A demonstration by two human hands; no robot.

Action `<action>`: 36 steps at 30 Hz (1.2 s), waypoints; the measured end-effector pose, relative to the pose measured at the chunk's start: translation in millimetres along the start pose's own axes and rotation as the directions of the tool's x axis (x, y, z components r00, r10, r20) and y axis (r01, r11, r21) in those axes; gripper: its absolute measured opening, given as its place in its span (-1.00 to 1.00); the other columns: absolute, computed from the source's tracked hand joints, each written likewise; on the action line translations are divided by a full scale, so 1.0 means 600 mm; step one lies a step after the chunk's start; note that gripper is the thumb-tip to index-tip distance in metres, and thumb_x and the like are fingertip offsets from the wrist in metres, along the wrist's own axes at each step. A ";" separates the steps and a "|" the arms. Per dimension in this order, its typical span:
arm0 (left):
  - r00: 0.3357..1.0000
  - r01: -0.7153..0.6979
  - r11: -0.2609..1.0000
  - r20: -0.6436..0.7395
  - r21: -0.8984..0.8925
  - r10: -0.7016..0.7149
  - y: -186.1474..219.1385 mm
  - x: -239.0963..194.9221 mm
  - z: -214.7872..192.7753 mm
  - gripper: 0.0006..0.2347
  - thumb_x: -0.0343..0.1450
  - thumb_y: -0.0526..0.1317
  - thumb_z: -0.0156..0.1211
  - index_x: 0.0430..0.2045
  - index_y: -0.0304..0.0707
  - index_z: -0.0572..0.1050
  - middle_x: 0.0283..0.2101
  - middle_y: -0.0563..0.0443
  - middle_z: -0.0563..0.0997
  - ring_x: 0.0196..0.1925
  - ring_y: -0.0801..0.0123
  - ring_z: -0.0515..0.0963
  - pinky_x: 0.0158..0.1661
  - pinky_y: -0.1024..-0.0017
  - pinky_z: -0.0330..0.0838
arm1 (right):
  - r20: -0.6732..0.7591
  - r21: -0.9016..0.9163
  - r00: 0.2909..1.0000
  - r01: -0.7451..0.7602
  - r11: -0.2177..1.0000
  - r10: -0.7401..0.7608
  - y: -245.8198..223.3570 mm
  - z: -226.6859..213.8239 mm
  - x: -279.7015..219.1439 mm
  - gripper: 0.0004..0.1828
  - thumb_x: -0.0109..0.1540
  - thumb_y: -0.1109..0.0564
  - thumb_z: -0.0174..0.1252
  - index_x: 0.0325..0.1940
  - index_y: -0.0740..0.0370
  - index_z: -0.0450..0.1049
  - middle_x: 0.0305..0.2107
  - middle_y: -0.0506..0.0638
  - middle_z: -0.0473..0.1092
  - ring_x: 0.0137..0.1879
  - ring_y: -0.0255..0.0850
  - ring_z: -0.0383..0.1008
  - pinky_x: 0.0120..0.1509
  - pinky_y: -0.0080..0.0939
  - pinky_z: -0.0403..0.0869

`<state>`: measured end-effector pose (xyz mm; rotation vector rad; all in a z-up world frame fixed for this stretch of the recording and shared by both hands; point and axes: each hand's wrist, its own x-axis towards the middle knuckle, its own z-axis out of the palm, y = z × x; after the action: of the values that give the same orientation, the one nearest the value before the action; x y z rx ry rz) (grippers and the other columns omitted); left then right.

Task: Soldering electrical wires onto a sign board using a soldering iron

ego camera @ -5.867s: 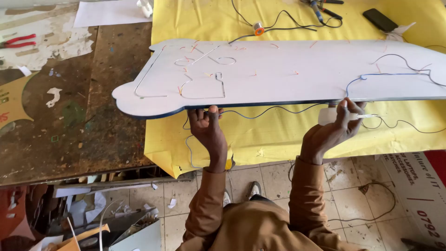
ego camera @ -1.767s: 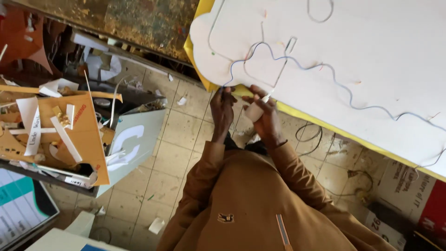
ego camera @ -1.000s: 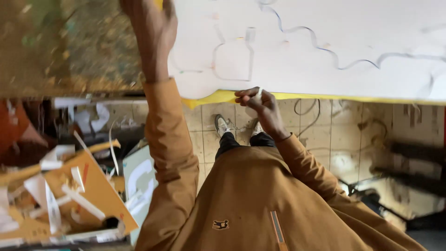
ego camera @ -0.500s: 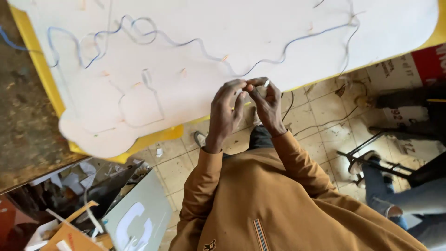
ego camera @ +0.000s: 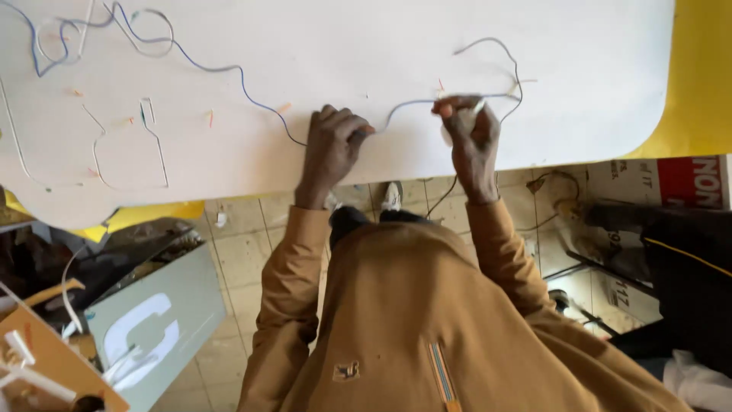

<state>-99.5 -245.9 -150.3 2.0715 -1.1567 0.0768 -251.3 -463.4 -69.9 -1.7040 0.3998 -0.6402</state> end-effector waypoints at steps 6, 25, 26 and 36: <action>0.971 0.128 0.985 0.218 -0.113 -0.101 0.027 -0.001 -0.073 -0.57 0.59 0.22 0.29 -0.35 -0.20 0.63 -0.46 0.09 0.47 -0.27 0.19 0.40 -0.04 0.20 0.23 | 0.091 0.174 0.995 0.022 0.984 -0.038 0.000 0.002 0.054 -0.83 0.54 0.01 0.28 0.05 0.13 0.53 -0.04 0.03 0.58 0.12 -0.14 0.60 0.29 -0.09 0.56; 0.969 0.211 0.977 -0.126 -0.021 -0.212 0.000 0.006 -0.047 -0.67 0.52 -0.22 0.41 -0.58 -0.09 0.33 -0.52 0.17 0.35 -0.33 0.19 0.35 -0.11 0.21 0.22 | -0.214 -0.095 0.965 0.133 0.987 -0.151 0.057 -0.007 0.234 -0.66 0.47 -0.14 0.40 0.01 0.19 0.65 -0.14 0.01 0.62 0.00 -0.19 0.59 0.08 -0.20 0.55; 0.971 0.205 0.979 -0.125 -0.024 -0.206 -0.003 0.012 -0.051 -0.67 0.52 -0.22 0.41 -0.58 -0.09 0.33 -0.52 0.17 0.35 -0.33 0.19 0.35 -0.11 0.21 0.22 | -0.220 -0.098 0.963 0.136 0.986 -0.155 0.091 -0.013 0.247 -0.66 0.47 -0.14 0.40 0.01 0.19 0.65 -0.14 0.01 0.62 0.00 -0.19 0.59 0.08 -0.20 0.55; 0.970 0.178 0.980 -0.154 -0.092 -0.191 0.002 0.009 -0.052 -0.91 0.53 -0.28 0.41 -0.36 -0.14 0.61 -0.35 0.09 0.59 -0.26 0.20 0.49 0.03 0.19 0.34 | -0.089 -0.490 0.993 0.029 0.871 -0.083 0.174 -0.084 0.212 -0.61 0.46 -0.08 0.29 0.30 0.16 0.55 0.18 0.04 0.58 0.32 0.06 0.50 0.37 0.08 0.44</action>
<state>-88.3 -230.2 -124.9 2.0526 -0.8524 0.1066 -173.6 -600.7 -139.2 -2.1754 0.6319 -0.7161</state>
